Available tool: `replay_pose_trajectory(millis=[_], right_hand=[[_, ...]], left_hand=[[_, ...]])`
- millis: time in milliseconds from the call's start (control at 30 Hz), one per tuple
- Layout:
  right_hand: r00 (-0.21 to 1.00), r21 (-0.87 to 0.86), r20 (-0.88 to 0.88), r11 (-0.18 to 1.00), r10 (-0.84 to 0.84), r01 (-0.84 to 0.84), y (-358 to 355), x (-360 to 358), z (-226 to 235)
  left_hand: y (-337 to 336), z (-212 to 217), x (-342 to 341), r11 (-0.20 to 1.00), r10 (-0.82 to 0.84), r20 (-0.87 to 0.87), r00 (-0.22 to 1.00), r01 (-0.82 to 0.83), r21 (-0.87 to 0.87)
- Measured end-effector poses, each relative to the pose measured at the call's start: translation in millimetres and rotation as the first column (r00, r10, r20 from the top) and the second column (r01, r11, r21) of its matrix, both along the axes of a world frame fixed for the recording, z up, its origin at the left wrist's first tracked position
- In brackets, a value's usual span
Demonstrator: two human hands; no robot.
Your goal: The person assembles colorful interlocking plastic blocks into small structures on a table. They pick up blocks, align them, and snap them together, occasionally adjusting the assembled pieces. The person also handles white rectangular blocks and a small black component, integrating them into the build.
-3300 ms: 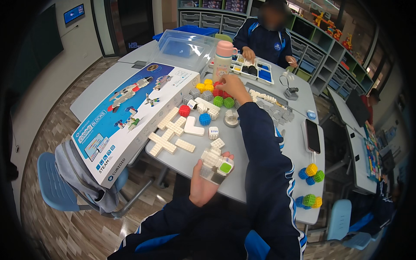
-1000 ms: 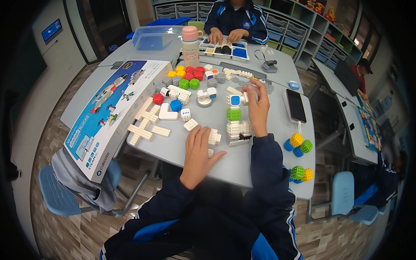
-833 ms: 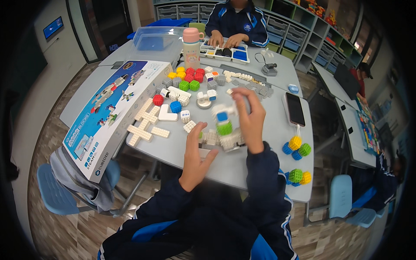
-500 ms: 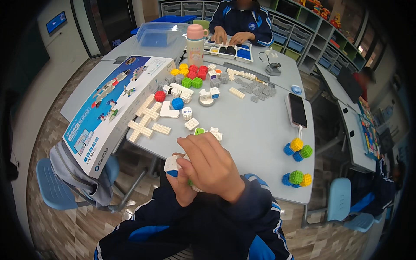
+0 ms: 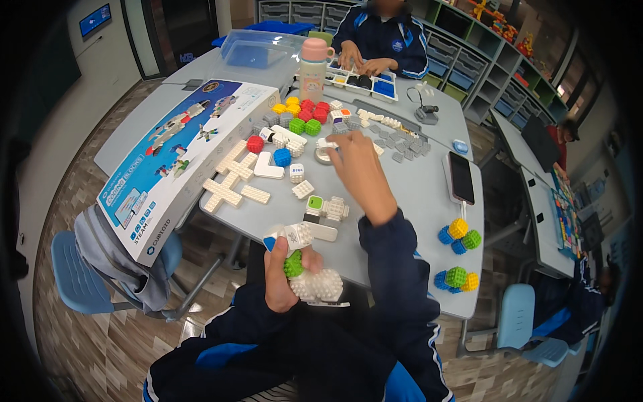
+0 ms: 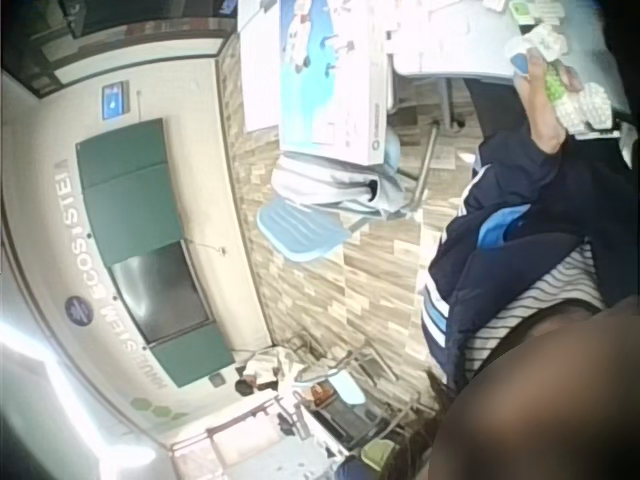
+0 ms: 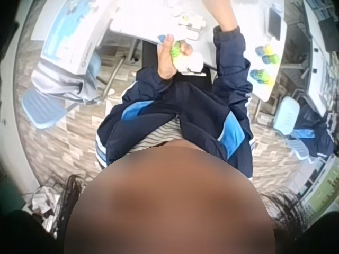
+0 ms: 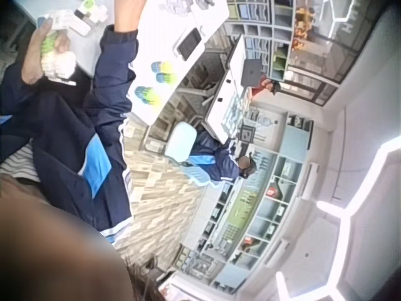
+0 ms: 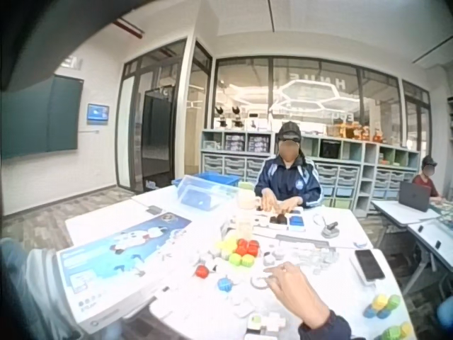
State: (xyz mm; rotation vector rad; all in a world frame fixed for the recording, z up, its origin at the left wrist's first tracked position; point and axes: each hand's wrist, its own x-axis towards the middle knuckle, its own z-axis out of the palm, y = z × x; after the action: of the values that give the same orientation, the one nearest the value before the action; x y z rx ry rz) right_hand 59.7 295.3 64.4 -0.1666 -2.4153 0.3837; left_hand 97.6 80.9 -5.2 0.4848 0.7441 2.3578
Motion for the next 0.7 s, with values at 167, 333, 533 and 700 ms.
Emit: replay_pose_trajectory(millis=[167, 333, 533, 700], right_hand=[[0.973, 0.114, 0.221, 0.993, -0.060, 0.035, 66.0, -53.9, -35.6], [0.948, 0.010, 0.319, 1.000, 0.018, -0.023, 90.4, -64.4, -36.2], [0.992, -0.035, 0.124, 0.999, 0.015, -0.011, 92.9, -80.4, -30.4], [0.962, -0.039, 0.247, 0.991, -0.115, 0.128, 85.2, -95.9, -48.0]], left_hand=[[-11.7, 0.6, -0.5, 0.998, -0.027, 0.024, 0.999, 0.029, -0.057], [-20.8, -4.3, -17.5, 0.999, 0.005, 0.046, 0.999, -0.003, -0.040], [-20.8, -9.0, -20.2, 0.999, 0.006, 0.083, 0.997, -0.002, -0.053], [-18.8, -8.7, -18.0, 0.994, -0.029, 0.093, 0.995, 0.039, -0.106]])
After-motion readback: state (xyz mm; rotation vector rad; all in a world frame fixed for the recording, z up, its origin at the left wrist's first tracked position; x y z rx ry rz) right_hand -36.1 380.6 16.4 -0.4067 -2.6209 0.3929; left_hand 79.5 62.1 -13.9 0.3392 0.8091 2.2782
